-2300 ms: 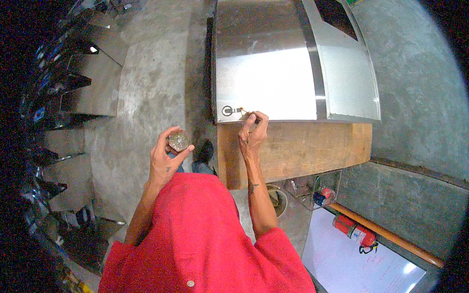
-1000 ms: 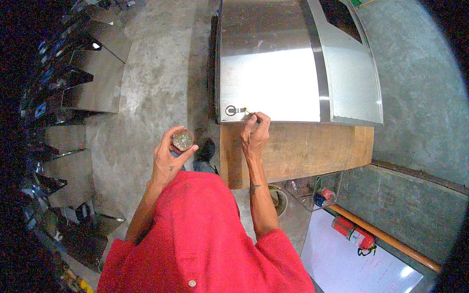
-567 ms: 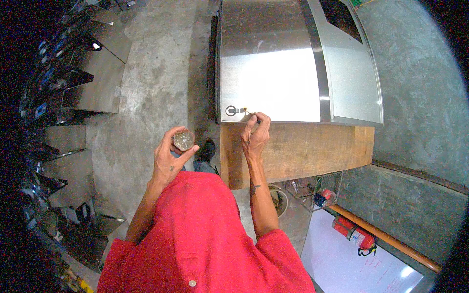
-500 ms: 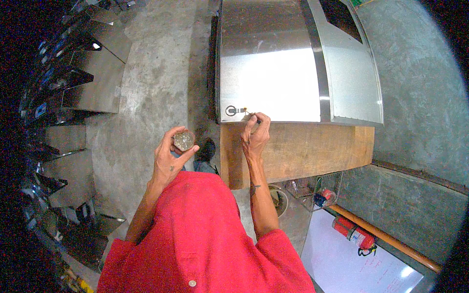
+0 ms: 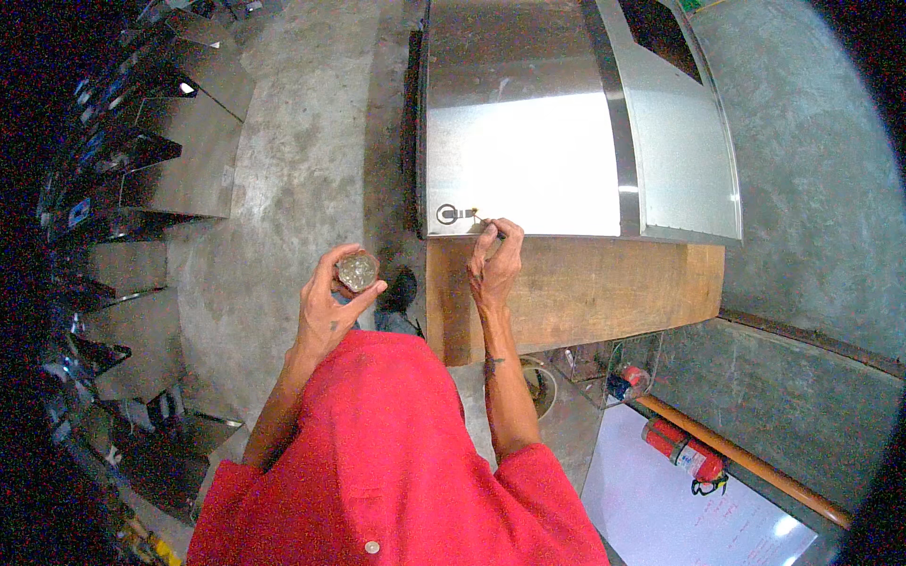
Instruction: The person applies a viscous substance from a small jar onto the edges and seams of a stainless steel appliance using a wooden stick. They work methodically along the perimeter and corners, re-dipping the stick as needed.
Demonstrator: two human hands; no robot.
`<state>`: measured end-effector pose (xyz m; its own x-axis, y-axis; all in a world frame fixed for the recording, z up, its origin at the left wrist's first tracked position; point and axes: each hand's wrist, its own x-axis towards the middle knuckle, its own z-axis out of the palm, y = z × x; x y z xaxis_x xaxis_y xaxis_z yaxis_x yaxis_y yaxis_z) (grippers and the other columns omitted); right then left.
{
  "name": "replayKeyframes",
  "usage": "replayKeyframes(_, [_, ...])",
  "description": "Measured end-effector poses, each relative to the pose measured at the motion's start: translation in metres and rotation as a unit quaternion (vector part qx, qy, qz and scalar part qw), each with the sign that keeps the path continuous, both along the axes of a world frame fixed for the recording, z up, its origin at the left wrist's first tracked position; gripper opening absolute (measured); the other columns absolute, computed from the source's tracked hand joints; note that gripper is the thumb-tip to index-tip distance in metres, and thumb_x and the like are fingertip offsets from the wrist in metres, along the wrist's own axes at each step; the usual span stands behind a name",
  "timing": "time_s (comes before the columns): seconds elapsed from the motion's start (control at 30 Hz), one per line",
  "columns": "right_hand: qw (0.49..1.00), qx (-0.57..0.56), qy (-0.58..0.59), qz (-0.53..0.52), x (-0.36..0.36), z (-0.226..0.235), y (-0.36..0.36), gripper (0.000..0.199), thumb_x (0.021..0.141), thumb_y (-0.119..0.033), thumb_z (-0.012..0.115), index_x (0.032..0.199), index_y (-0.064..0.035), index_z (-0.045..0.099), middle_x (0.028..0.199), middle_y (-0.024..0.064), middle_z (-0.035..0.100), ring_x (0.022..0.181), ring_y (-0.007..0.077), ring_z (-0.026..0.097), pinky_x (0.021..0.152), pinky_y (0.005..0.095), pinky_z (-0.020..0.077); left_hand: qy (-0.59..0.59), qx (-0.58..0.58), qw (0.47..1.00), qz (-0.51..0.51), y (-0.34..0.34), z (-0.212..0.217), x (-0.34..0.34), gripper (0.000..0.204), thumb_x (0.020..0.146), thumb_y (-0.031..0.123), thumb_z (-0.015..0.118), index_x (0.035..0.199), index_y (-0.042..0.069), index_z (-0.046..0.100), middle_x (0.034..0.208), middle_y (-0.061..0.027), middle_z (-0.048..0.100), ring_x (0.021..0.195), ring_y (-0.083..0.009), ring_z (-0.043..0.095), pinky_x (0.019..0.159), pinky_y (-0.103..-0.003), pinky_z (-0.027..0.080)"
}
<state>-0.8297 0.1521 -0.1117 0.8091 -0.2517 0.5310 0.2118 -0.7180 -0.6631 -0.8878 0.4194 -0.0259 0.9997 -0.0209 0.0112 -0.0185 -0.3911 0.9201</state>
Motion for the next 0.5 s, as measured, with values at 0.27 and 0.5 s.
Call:
replayKeyframes(0.27, [0.971,0.234,0.033,0.037,-0.024,0.077,0.034,0.011,0.108,-0.005,0.058,0.116,0.0017,0.059,0.107,0.0131,0.067,0.090,0.0199,0.069,0.081,0.0334,0.0584,0.014,-0.007,1.000,0.007,-0.002,0.001,0.002,0.061,0.089,0.019,0.090,0.141,0.009,0.060,0.125,-0.0121,0.074,0.102,-0.0234,0.075,0.079,-0.035,0.061])
replayKeyframes(0.5, [0.966,0.085,0.064,0.235,-0.053,0.128,0.073,0.021,0.093,0.005,0.071,0.114,0.0021,0.065,0.106,0.0201,0.071,0.088,0.0322,0.072,0.074,0.0381,0.0585,-0.007,0.024,0.999,-0.026,-0.006,0.008,0.005,0.065,0.086,0.012,0.089,0.143,0.011,0.059,0.125,-0.0145,0.072,0.098,-0.0266,0.075,0.076,-0.036,0.061])
